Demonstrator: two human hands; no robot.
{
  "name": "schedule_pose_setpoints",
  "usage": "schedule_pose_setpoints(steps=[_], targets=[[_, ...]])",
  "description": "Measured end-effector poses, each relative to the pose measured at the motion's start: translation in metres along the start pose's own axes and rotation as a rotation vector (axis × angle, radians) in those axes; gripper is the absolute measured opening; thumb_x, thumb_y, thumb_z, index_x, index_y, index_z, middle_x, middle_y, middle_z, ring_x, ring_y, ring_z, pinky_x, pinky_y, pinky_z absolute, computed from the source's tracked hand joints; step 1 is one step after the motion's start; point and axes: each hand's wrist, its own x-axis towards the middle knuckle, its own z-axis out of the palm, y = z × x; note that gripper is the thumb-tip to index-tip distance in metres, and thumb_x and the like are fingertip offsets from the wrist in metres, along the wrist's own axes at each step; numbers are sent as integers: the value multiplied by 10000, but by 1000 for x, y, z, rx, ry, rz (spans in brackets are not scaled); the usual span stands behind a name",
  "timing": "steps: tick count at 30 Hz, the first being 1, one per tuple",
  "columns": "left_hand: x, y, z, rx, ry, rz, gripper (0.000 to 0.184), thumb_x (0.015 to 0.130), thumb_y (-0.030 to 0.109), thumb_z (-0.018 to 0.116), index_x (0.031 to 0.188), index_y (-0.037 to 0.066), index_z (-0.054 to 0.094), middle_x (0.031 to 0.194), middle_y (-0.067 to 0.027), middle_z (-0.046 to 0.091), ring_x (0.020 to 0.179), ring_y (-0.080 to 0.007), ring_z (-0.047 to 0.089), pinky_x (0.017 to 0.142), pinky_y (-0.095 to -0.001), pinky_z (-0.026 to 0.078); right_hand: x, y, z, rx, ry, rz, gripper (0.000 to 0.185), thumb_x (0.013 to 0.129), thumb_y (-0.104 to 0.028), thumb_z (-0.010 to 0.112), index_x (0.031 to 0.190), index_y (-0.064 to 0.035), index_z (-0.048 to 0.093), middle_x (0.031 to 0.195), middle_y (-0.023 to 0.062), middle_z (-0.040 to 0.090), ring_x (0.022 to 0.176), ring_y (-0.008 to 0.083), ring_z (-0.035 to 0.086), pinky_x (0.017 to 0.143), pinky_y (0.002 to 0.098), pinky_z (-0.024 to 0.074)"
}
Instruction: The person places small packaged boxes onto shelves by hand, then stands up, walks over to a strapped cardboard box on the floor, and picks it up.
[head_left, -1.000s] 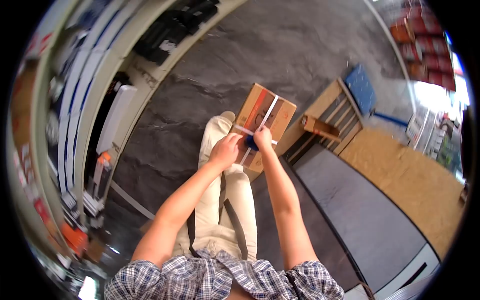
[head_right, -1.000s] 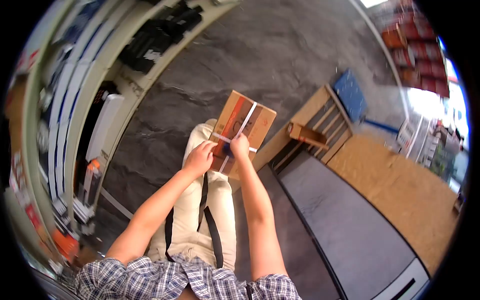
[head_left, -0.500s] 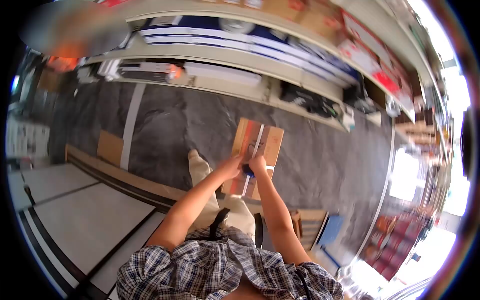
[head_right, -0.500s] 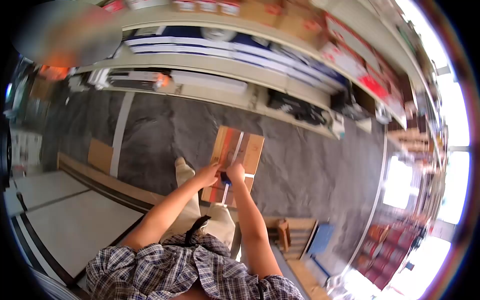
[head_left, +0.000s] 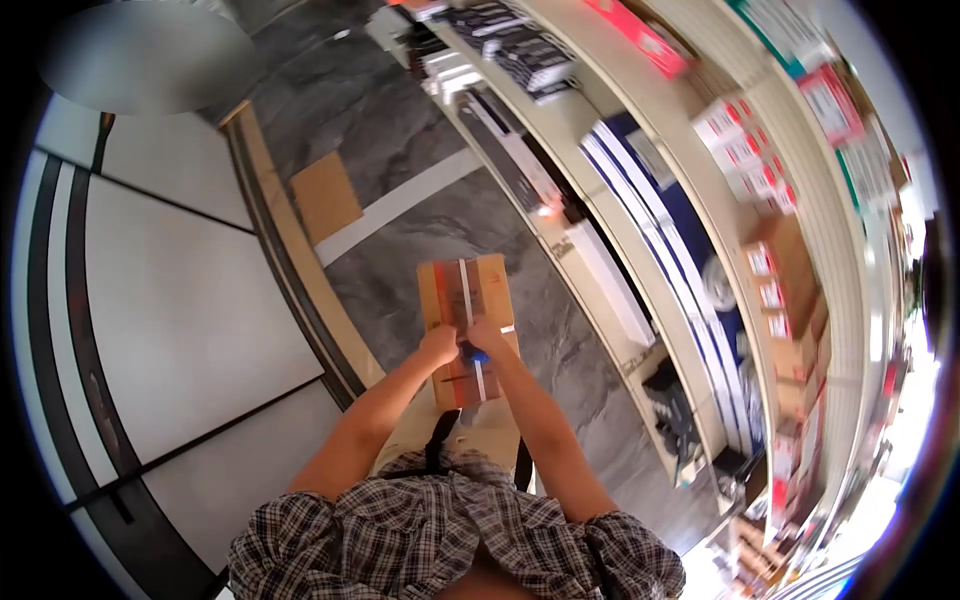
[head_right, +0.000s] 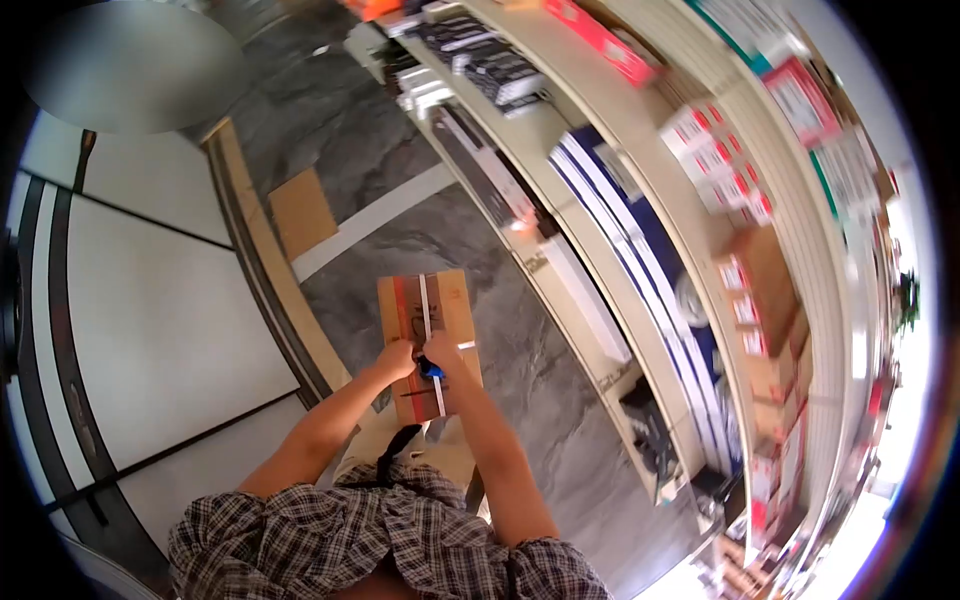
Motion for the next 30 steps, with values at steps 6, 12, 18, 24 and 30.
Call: schedule_pose_setpoints(steps=[6,12,18,24,30], targets=[[22,-44,-88,-250,472,-86,182,708,82,614,845,-36,595,872,-225,593,873,-370,577,742,-432,475,89,-132,-37,-202,-158,-226,206,706,-108,513,817,12,639,881,238,620,874,399,593,760,447,471],[70,-66,-211,-350,615,-220,139,742,90,570,827,-16,603,906,-210,579,884,-379,559,755,-442,463,200,-240,-66,-124,-229,-346,207,694,-99,513,799,21,646,818,261,613,799,410,600,703,452,465],[146,-98,-296,-401,791,-185,109,758,74,554,824,-2,593,896,-201,564,871,-376,554,748,-441,460,308,-316,-89,-204,-293,-329,219,684,-84,513,776,79,626,820,305,598,823,432,591,747,459,470],[228,-133,-380,-461,779,-104,90,746,64,552,790,-11,574,866,-211,551,838,-393,536,726,-454,441,417,-369,-109,-234,-278,-355,203,671,-87,527,735,75,631,766,304,593,778,437,597,709,469,473],[318,-189,-454,-477,713,-64,83,737,58,553,765,-18,571,833,-224,544,812,-398,525,719,-462,429,521,-424,-111,-302,-278,-279,205,688,-98,546,791,52,641,828,279,611,827,417,600,736,459,474]])
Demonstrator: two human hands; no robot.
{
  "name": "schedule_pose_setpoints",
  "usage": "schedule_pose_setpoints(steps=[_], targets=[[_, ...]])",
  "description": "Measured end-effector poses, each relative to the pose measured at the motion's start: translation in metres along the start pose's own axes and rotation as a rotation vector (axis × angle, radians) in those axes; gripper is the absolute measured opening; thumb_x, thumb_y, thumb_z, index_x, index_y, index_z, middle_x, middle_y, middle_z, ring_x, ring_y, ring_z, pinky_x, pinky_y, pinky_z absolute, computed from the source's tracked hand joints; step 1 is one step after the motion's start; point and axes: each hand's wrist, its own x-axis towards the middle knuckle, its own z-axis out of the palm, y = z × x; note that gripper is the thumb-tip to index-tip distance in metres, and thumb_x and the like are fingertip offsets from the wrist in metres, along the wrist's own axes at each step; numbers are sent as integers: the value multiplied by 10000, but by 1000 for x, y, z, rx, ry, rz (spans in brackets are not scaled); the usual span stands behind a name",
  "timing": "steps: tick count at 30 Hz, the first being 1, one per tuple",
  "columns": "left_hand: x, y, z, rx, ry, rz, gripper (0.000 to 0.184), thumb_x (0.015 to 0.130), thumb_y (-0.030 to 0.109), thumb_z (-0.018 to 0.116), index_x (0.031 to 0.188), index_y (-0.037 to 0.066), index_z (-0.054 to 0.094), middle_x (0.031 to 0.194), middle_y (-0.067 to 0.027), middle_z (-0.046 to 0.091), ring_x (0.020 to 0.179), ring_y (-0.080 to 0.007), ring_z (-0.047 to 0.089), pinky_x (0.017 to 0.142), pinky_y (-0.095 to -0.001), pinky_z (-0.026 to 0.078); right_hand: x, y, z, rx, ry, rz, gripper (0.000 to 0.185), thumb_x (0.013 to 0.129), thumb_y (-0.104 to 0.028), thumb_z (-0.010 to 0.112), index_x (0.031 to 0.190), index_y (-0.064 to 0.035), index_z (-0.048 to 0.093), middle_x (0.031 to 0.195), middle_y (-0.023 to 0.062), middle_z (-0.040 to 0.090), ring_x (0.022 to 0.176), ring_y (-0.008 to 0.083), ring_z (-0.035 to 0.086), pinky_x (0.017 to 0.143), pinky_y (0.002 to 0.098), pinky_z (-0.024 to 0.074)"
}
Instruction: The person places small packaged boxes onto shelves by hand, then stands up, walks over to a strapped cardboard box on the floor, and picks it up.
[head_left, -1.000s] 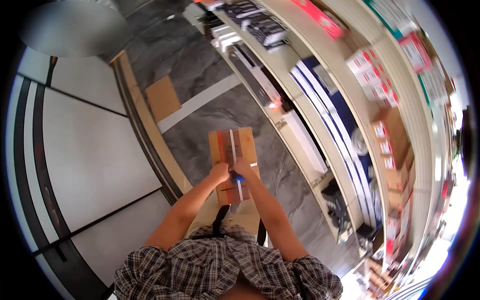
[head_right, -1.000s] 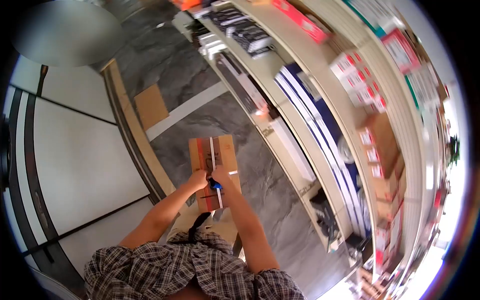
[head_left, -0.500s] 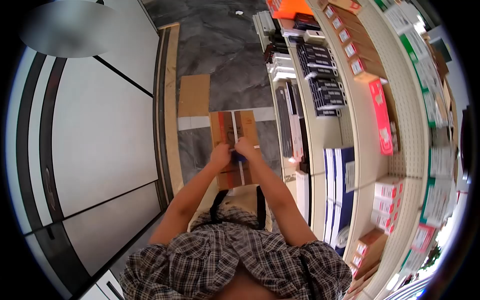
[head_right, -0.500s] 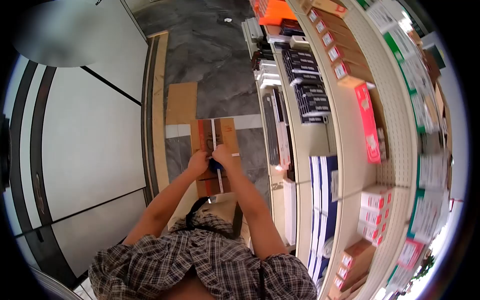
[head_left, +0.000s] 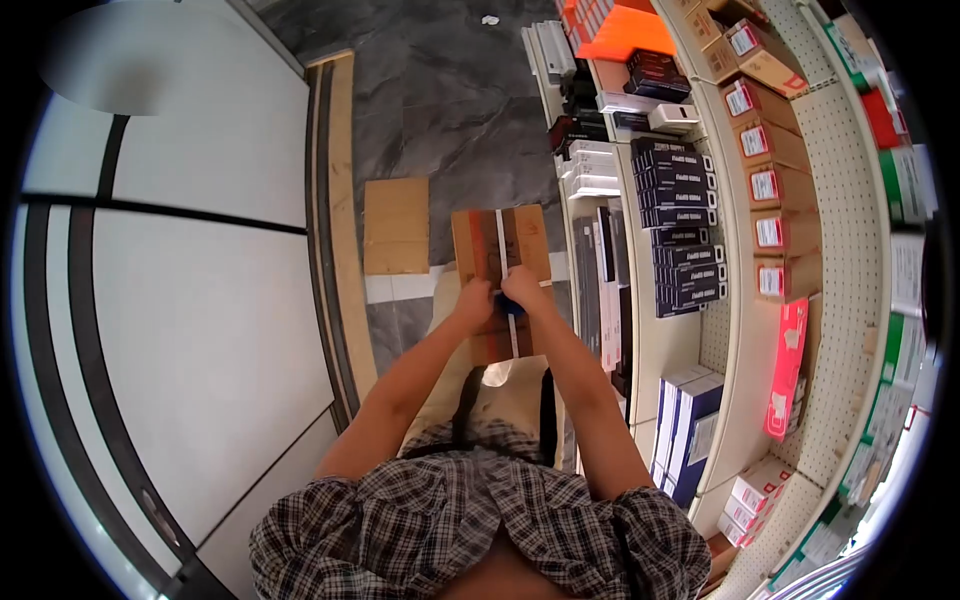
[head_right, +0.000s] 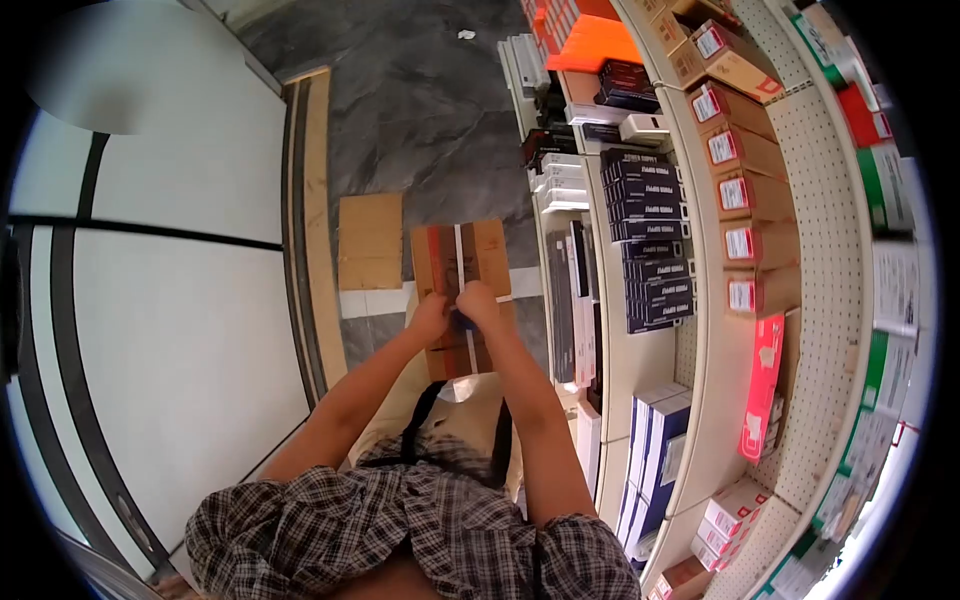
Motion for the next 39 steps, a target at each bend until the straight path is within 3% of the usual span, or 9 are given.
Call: schedule_pose_setpoints(steps=[3,12,15,25,28,29,33,36,39], targets=[[41,-5,-9,-34,-8,-21,99,744,62,550,789,-16,593,833,-227,544,820,-398,530,730,-453,438,37,-4,-4,26,-55,78,245,710,-117,556,875,52,624,897,263,615,876,405,594,771,450,471],[133,-29,6,42,-70,-206,131,702,70,536,774,-22,596,858,-229,538,832,-393,540,748,-456,451,131,2,-24,52,-149,83,219,722,-131,557,851,33,624,879,256,617,892,400,590,768,457,470],[156,-69,21,24,-119,-118,174,715,91,531,824,-15,616,862,-227,541,866,-387,538,779,-452,449,165,10,-2,20,-133,151,212,730,-127,553,860,24,623,910,242,622,899,400,595,769,462,472],[195,-240,80,-40,-331,-370,264,753,92,477,951,0,625,964,-239,556,961,-386,517,865,-416,425,277,38,136,-48,-262,185,205,749,-129,534,853,20,629,899,246,622,887,400,597,771,467,473],[197,-302,103,-78,-298,-438,266,717,103,503,928,-26,602,992,-261,527,945,-412,522,852,-441,432,313,45,190,-67,-344,237,209,752,-128,536,875,15,626,908,247,620,892,400,597,770,471,473],[199,-327,111,-88,-362,-438,334,712,119,512,1008,-20,583,1054,-262,508,999,-409,509,875,-436,427,327,48,208,-65,-354,239,209,752,-128,536,875,15,626,908,247,620,892,400,597,770,471,473],[201,-406,145,-34,-442,-499,359,742,71,476,1078,-17,569,1059,-226,536,1079,-382,460,923,-417,399,366,75,293,-84,-400,318,235,734,-134,569,931,-12,611,952,220,621,920,372,597,776,453,476],[197,-457,174,24,-460,-484,376,755,106,500,1114,12,559,1152,-203,509,1106,-371,445,933,-434,397,387,84,335,-109,-443,342,261,714,-124,587,956,-28,602,972,200,620,942,356,592,789,441,474],[201,-476,170,241,-672,-538,421,795,218,523,1196,91,520,1330,-168,385,1247,-362,331,992,-475,354,399,90,366,-113,-518,330,289,710,-120,587,986,-32,597,990,201,617,955,357,587,792,433,475]])
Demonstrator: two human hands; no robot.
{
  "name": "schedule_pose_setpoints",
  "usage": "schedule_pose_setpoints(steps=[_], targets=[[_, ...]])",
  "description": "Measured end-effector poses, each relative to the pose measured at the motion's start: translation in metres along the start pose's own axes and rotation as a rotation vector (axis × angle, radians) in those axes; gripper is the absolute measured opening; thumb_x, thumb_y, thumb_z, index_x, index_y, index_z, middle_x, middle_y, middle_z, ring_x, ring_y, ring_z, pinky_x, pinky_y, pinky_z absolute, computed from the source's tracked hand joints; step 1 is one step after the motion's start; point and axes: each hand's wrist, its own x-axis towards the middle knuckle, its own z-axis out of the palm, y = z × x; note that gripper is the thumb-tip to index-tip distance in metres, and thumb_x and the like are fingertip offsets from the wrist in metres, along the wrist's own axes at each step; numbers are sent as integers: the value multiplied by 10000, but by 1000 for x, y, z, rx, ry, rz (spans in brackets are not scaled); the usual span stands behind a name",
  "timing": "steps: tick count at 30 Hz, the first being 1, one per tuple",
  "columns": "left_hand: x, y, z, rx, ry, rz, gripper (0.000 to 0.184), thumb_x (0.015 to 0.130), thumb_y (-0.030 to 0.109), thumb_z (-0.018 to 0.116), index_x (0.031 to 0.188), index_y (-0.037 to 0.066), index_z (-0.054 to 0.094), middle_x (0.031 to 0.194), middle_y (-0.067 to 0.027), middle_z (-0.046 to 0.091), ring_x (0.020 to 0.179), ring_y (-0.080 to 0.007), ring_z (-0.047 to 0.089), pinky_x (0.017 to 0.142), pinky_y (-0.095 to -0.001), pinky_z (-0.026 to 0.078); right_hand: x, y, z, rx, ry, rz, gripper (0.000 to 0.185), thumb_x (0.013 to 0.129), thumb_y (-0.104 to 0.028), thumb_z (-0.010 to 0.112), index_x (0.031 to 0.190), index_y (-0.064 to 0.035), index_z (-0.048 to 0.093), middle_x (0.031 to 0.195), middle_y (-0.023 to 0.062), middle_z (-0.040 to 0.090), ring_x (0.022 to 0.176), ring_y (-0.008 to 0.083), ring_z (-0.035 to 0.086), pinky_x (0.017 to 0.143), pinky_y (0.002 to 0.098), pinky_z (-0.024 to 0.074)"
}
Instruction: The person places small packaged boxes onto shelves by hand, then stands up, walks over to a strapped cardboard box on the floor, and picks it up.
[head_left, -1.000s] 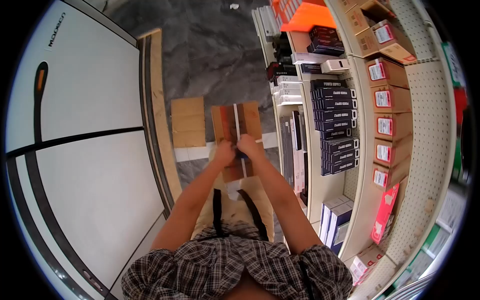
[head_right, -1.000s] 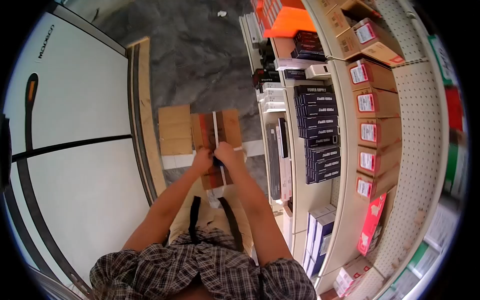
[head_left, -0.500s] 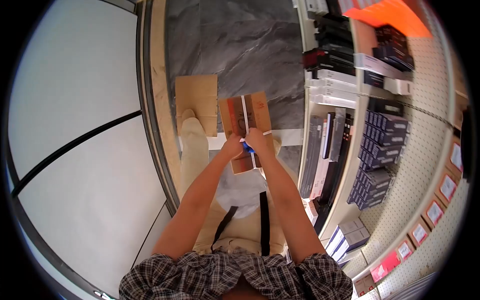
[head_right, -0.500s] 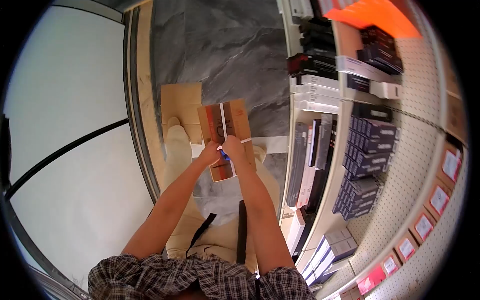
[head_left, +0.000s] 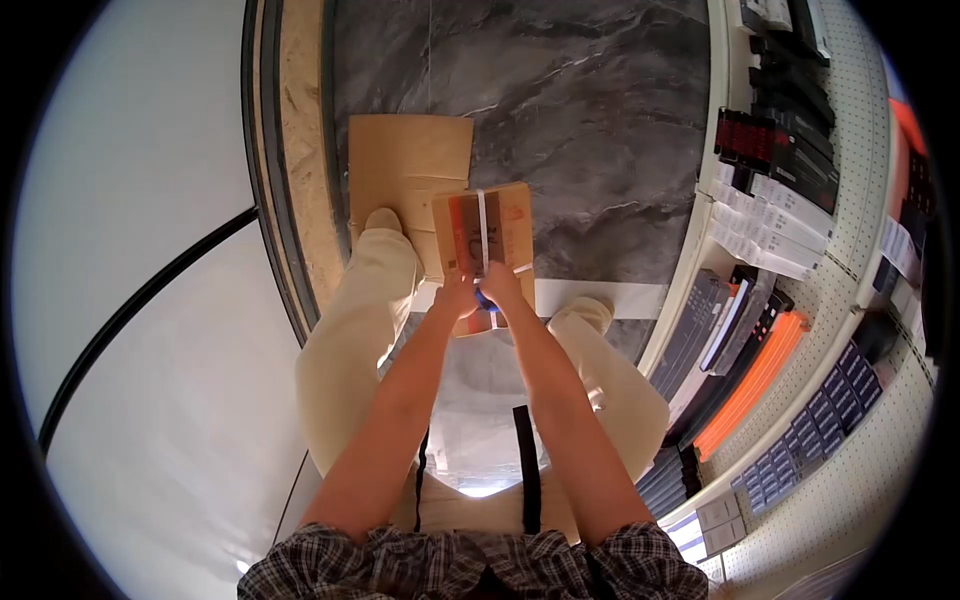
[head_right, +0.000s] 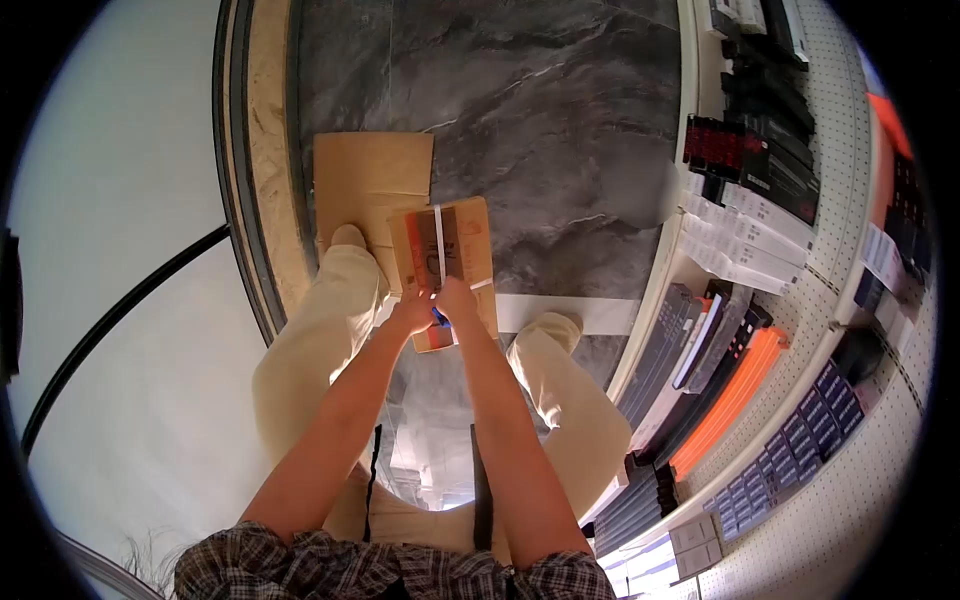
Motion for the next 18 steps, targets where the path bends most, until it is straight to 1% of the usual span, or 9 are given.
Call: schedule_pose_setpoints(steps=[3,5,7,8,9,10,15,17,18], targets=[[0,-15,7,-90,21,-118,544,796,238,535,1301,94,396,1364,-141,358,1271,-295,338,958,-459,389,12,4,23,22,-69,-9,293,719,-124,578,997,-33,592,994,202,616,954,360,587,789,426,474],[-2,-43,37,-71,32,-101,518,796,222,536,1282,90,417,1362,-136,367,1259,-297,354,959,-452,391,26,24,57,130,40,-67,253,730,-124,563,964,-35,603,959,197,625,929,354,595,780,423,472],[-19,-46,36,-46,34,-83,493,796,206,537,1264,86,438,1359,-131,377,1247,-300,369,960,-444,393,12,25,61,196,-9,-15,232,737,-109,541,948,-49,616,918,191,633,903,342,602,780,420,468],[-25,-42,30,-111,99,-65,465,794,192,535,1239,79,459,1334,-136,405,1217,-307,400,949,-440,401,-5,23,62,188,27,-162,226,736,-101,535,939,-56,624,910,190,634,896,334,604,774,411,469],[-33,-33,9,-174,174,-47,438,792,177,534,1214,72,481,1308,-142,432,1186,-314,432,939,-435,410,-21,15,59,180,69,-318,221,736,-94,529,929,-63,632,901,189,635,890,325,606,768,403,470],[-47,-9,-18,-233,265,-58,455,698,-17,454,1147,11,527,1187,-184,507,1122,-332,469,944,-393,397,-36,13,64,247,74,-229,195,704,-42,548,877,-51,636,936,176,633,882,342,607,765,410,480],[-95,48,-98,-201,344,101,382,718,0,462,1089,22,552,1103,-175,548,1039,-342,514,889,-402,425,-115,35,40,653,66,-218,216,720,-13,530,900,-58,640,873,167,653,837,270,634,734,335,492],[-124,74,-139,-159,355,197,319,758,47,482,1065,54,568,1096,-134,561,1021,-325,529,858,-409,448,-165,29,-2,717,290,-77,357,699,89,441,943,-65,651,742,91,649,682,156,610,622,269,472],[-137,90,-159,-152,296,202,326,748,41,497,1064,66,574,1089,-144,566,1025,-323,526,851,-402,447,-192,22,-32,737,331,-82,357,699,89,441,943,-65,651,742,91,649,682,156,610,622,269,472]])
